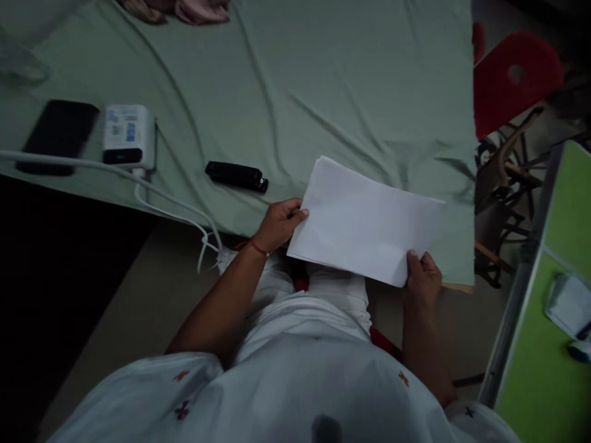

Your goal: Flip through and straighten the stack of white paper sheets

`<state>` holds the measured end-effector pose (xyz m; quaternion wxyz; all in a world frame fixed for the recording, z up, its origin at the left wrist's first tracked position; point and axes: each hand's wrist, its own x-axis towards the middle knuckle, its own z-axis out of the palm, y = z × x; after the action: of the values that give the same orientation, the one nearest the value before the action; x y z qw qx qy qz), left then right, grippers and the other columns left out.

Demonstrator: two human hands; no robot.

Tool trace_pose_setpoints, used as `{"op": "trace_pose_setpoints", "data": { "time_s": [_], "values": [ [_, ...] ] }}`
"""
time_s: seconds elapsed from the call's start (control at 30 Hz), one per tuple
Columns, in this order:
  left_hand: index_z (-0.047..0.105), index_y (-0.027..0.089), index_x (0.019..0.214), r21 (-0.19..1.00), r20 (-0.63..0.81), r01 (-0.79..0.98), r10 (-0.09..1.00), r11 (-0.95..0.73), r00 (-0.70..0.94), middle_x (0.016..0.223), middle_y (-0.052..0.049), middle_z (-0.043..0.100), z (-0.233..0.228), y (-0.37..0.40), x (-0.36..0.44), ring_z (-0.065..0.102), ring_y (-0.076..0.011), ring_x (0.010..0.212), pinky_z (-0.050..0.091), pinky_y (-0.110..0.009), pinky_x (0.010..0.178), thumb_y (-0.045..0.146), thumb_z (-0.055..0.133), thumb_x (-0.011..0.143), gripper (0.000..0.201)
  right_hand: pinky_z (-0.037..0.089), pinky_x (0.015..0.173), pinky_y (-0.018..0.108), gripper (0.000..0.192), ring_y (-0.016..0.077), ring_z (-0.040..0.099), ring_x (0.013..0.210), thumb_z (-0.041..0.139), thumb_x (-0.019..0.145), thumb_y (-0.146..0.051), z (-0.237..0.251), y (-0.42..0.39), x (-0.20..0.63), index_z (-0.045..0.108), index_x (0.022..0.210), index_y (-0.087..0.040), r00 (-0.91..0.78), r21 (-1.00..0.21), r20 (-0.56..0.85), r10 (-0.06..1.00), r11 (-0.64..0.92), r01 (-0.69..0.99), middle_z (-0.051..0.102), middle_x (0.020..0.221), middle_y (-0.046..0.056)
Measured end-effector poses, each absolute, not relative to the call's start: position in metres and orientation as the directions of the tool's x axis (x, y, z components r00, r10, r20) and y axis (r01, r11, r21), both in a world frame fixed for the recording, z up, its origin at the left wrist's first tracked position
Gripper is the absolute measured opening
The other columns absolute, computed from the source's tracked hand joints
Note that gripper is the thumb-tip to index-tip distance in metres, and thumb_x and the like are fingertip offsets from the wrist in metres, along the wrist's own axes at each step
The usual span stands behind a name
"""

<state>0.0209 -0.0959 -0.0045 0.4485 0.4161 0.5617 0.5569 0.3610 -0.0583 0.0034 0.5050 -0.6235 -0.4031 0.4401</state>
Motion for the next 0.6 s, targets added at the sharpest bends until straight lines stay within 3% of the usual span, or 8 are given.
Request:
{"op": "trace_pose_setpoints", "data": {
  "time_s": [0.17,0.3,0.4,0.6],
  "values": [
    [0.069,0.018,0.084,0.999,-0.039,0.017,0.945,0.047,-0.325,0.069,0.002,0.059,-0.0056,-0.0969,0.0208,0.05,-0.0121,0.061,0.04,-0.024,0.056,0.058,0.074,0.084,0.041,0.048,0.059,0.028,0.045,0.0154,0.058,0.064,0.087,0.067,-0.055,0.0074,-0.0584,0.3629,0.072,0.089,-0.019,0.189,-0.951,-0.269,0.944,-0.292,0.105,0.066,0.07,-0.002],
    [0.068,0.019,0.087,0.999,-0.051,-0.006,0.938,0.052,-0.342,0.068,0.003,0.058,-0.0015,-0.0958,0.0214,0.049,-0.0122,0.061,0.039,-0.024,0.055,0.057,0.074,0.083,0.039,0.037,0.053,0.023,0.046,0.0096,0.043,0.058,0.086,0.07,-0.052,0.007,-0.0581,0.3646,0.052,0.066,-0.022,0.201,-0.967,-0.168,0.965,-0.201,0.157,0.048,0.06,-0.007],
    [0.067,0.019,0.092,0.997,-0.05,-0.065,0.964,0.034,-0.261,0.071,0.003,0.061,0.0005,-0.0952,0.0218,0.054,-0.013,0.064,0.046,-0.024,0.061,0.052,0.08,0.077,0.038,0.034,0.051,0.023,0.054,0.0088,0.038,0.056,0.085,0.07,-0.053,0.0079,-0.0571,0.3624,0.041,0.064,-0.023,0.262,-0.974,-0.138,0.955,-0.179,0.14,0.041,0.058,-0.008],
    [0.056,0.022,0.073,0.998,-0.004,0.057,0.932,0.026,-0.362,0.057,0.008,0.037,0.0001,-0.0958,0.0214,0.03,-0.0093,0.053,0.026,-0.023,0.05,0.049,0.077,0.081,0.036,0.045,0.058,0.025,0.042,0.0126,0.053,0.066,0.083,0.069,-0.054,0.0112,-0.0564,0.3555,0.056,0.075,-0.022,0.25,-0.972,-0.155,0.956,-0.193,0.134,0.059,0.07,-0.004]
  ]
}}
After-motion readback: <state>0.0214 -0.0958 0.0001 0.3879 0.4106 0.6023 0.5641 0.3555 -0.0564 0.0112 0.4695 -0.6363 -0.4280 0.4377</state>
